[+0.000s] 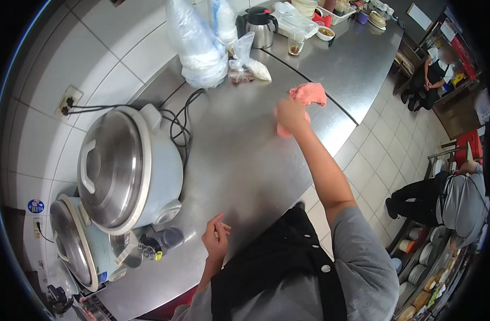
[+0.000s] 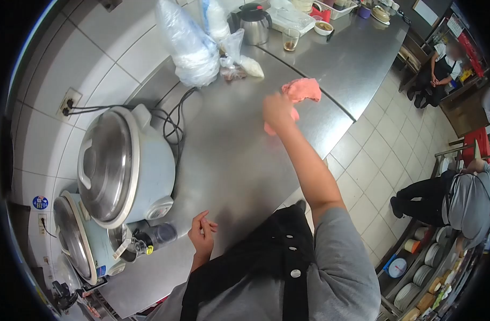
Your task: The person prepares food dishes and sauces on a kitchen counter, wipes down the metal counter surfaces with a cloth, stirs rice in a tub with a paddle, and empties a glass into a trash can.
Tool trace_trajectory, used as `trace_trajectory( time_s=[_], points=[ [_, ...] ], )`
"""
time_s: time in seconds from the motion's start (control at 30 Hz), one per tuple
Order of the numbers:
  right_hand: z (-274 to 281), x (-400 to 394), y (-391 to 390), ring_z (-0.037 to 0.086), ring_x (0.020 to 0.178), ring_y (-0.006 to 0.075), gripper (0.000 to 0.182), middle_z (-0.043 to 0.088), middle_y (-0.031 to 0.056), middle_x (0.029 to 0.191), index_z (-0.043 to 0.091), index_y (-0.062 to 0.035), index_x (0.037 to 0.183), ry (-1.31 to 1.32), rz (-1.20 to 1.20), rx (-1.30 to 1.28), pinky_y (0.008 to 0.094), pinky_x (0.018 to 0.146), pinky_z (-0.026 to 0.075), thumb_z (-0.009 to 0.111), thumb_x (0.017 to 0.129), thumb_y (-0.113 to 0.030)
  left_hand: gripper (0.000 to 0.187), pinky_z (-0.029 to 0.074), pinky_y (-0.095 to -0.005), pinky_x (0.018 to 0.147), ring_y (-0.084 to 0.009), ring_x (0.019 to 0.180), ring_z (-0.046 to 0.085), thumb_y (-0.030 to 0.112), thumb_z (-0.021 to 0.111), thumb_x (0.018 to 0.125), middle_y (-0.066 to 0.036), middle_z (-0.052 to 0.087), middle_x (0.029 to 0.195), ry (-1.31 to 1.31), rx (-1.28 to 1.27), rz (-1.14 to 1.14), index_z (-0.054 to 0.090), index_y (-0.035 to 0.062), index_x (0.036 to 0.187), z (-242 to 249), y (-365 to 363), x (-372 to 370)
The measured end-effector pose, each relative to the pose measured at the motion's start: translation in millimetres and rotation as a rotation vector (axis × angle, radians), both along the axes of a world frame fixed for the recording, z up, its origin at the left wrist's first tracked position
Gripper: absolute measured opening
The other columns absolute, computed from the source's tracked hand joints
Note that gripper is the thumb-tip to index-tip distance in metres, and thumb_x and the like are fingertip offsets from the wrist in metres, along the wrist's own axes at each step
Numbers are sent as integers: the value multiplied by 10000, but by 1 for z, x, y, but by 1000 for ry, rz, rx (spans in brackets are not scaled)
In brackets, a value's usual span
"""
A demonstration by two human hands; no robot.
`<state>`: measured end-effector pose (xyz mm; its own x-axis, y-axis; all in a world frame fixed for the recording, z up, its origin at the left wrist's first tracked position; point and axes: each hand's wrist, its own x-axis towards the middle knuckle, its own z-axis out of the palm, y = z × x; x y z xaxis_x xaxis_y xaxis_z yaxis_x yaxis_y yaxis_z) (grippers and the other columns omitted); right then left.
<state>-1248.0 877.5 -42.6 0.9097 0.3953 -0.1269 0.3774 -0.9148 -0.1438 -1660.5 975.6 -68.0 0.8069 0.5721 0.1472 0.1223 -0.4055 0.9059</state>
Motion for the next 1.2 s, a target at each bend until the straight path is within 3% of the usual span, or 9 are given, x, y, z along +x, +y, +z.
trace_trajectory(
  time_s=[0.1,0.2,0.33,0.53,0.67,0.77,0.93,1.03,1.2],
  points=[
    [1,82,31,584,1092,406,287,623,135,1194,710,-199,1085,-159,370,66,541,852,474,624,829,-296,223,527,-272,555,-157,613,663,15,484,971,-112,672,723,7,28,-52,625,16,1143,8,-8,48],
    [-114,182,104,602,1086,401,217,636,97,1217,743,-225,970,53,-4,188,548,784,492,622,793,-262,224,552,-310,621,-196,702,682,21,529,942,-107,682,826,-7,212,-233,627,37,1143,11,-32,117],
    [-6,182,44,681,929,322,220,725,108,954,744,-123,895,131,519,-283,393,780,542,585,745,-147,291,558,-367,787,-258,961,651,32,597,866,-88,644,1101,45,507,-544,610,55,1156,31,-76,217],
    [-1,319,-13,696,908,262,267,735,77,1011,745,-116,974,826,653,104,364,774,550,634,732,-104,415,506,-430,916,-350,1166,535,47,639,819,-119,538,1299,-38,566,-390,575,104,1226,-2,-116,395],
    [-27,320,-15,680,989,247,355,730,54,966,693,-82,1098,112,920,177,385,832,535,662,745,-105,520,466,-434,980,-347,1188,512,58,663,799,-110,498,1354,70,954,-185,536,121,1299,-35,-118,484],
    [-58,277,-51,668,914,198,295,691,52,977,712,-211,987,-262,1001,372,369,762,550,700,716,-95,483,481,-439,942,-361,1132,534,56,647,775,-128,547,1263,252,589,-371,566,110,1249,-33,-112,483],
    [-50,278,-156,661,896,285,255,688,134,1022,678,-66,1017,1099,1372,-512,428,734,532,626,814,-211,339,509,-447,805,-367,941,599,18,600,729,-133,630,1004,178,448,-88,643,100,1055,-5,-106,344],
    [16,247,-230,665,970,240,298,703,109,1105,715,-32,1063,1344,662,-895,363,795,533,593,791,-26,268,493,-425,810,-353,928,590,-4,594,702,-126,626,989,325,346,165,615,77,957,-1,-101,267],
    [117,270,-155,690,767,245,265,718,94,901,726,-77,935,1071,691,-72,340,617,545,536,751,-54,312,399,-459,941,-375,1090,503,-17,584,698,-141,560,1189,374,514,478,558,50,1001,-57,-112,229]
  ],
)
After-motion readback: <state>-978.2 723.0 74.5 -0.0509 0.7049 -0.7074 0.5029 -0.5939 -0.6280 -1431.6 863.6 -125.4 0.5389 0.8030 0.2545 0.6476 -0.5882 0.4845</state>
